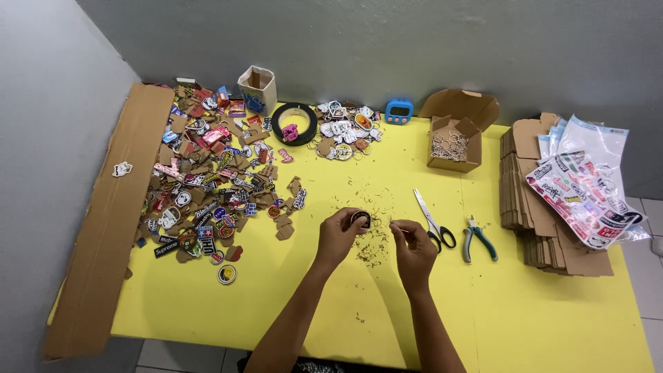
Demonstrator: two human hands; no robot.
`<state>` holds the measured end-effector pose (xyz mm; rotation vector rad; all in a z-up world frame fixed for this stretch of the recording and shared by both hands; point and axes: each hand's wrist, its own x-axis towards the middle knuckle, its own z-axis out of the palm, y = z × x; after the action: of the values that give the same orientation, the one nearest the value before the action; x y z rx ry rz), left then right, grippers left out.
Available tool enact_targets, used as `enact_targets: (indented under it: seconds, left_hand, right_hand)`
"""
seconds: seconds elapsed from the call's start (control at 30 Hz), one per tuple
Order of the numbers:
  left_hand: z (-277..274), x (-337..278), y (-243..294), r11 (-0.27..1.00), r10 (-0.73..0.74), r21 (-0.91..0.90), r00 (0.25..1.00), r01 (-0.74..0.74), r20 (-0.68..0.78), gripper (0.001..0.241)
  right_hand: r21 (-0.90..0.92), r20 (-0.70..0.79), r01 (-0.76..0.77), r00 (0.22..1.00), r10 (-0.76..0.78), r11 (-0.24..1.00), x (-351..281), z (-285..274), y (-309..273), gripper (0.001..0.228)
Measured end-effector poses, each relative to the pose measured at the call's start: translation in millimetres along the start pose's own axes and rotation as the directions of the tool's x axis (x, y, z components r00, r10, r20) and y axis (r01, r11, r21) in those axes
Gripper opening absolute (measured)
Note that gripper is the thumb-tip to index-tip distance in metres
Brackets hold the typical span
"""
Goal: The person cuts a circular sticker from a sheet using scissors, then attaches a metal keyring to the sticker using pliers. The finished keychain is placed into a cardboard box on the table.
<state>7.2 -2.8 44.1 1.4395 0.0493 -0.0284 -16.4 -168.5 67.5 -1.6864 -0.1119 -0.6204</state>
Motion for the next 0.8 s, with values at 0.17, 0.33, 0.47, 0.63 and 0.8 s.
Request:
enact_targets:
  seconds: [0.17, 0.33, 0.47, 0.63, 0.8]
  left_hand:
    - [4, -2, -2, 0.996, -0.024, -0.085, 0.999, 0.027, 0.036, 0.021]
    - [9, -8, 10, 0.993, -0.027, -0.11, 0.997, 0.034, 0.068, 0.02]
    - [8, -7, 2, 0.992, 0.001, -0.122, 0.994, 0.013, 0.106, 0.02]
    - [8, -9, 7, 0.992, 0.004, -0.126, 0.993, 0.011, 0.119, 0.02]
    - [7, -9, 6, 0.993, 0.011, -0.116, 0.991, 0.005, 0.131, 0.021]
  right_hand:
    - [0.05, 0.0, -0.051, 0.999, 0.051, 0.997, 2, 4, -2, 0.003]
    - [0.042, 0.003, -0.046, 0.999, 0.046, 0.998, 2, 9, -5, 0.005]
    - [0.019, 0.021, -0.014, 1.0, 0.013, 1.0, 2, 11, -3, 0.005]
    - [-0.023, 0.013, 0.043, 0.999, -0.043, 0.999, 0, 13, -5, 0.005]
    - [-0.12, 0.022, 0.122, 0.992, -0.121, 0.985, 1, 14, -7, 0.006]
